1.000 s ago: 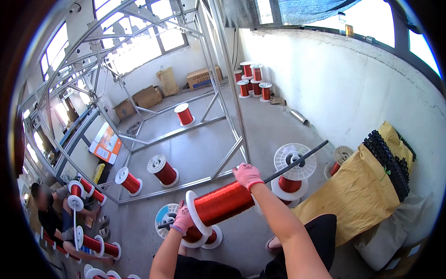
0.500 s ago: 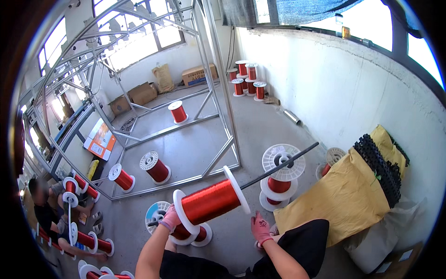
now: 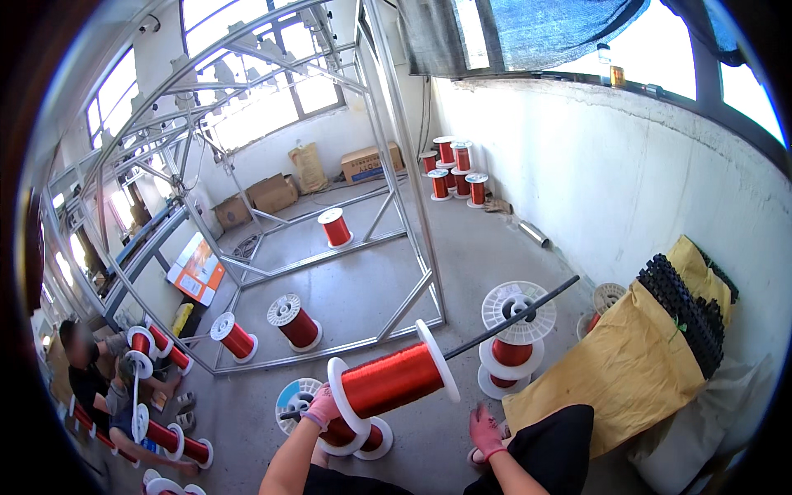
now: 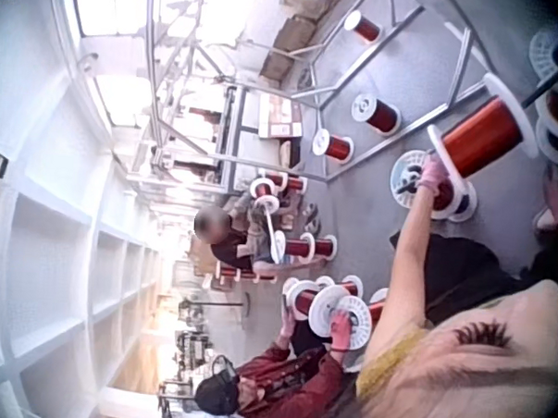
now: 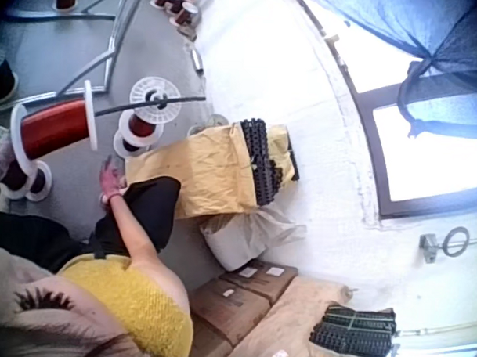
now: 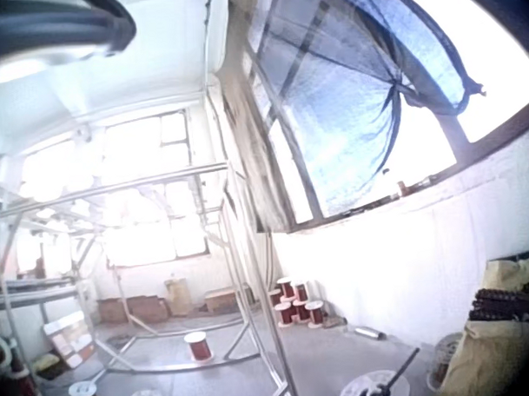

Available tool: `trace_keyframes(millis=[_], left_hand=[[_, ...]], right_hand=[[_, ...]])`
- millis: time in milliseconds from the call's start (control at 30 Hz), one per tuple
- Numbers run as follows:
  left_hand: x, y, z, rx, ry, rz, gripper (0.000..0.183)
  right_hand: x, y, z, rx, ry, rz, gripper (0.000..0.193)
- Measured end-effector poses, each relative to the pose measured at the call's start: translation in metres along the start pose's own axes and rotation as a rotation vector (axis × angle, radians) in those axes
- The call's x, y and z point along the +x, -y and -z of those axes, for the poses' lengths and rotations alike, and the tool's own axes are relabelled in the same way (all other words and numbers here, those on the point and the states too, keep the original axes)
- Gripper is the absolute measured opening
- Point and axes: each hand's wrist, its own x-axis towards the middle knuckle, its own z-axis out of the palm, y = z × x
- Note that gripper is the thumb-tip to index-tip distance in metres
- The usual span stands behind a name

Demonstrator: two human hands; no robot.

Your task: The person winds red wire onto spools by hand while seated on the floor. They rotate the spools on a metal bar and use their hands to guide the wire.

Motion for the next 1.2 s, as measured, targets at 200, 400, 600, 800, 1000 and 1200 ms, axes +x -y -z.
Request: trace_keyframes(millis=[200, 400, 600, 800, 1000, 1200], left_hand=[[0.001, -0.001, 0.001, -0.013, 0.042, 0.047, 0.035], [-0.002, -0.005, 0.007, 0.028, -0.050, -0.024, 0.029], [-0.001, 0.000, 0.002, -0.013, -0.022, -0.007, 0.031], [-0.003, -0.005, 0.002, 0.062, 0.033, 0.001, 0.028], [0.000, -0.001, 0.007, -0.078, 0.050, -0.003, 0.028], [0.003, -0.001, 0.012, 0.097, 0.140, 0.014, 0.035]], right_hand=[[0.032, 0.056, 0.036, 0.218, -0.226, 0.210, 0.036], [0.105, 0.182, 0.069, 0.202, -0.222, 0.370, 0.036], [0.146, 0.257, 0.043, -0.485, 0.256, 0.223, 0.051], [0.099, 0.195, 0.032, -0.087, 0.028, 0.389, 0.043], [-0.015, -0.006, -0.003, -0.853, 0.030, 0.137, 0.026], [0.020, -0.045, -0.024, -0.341, 0.066, 0.145, 0.030]])
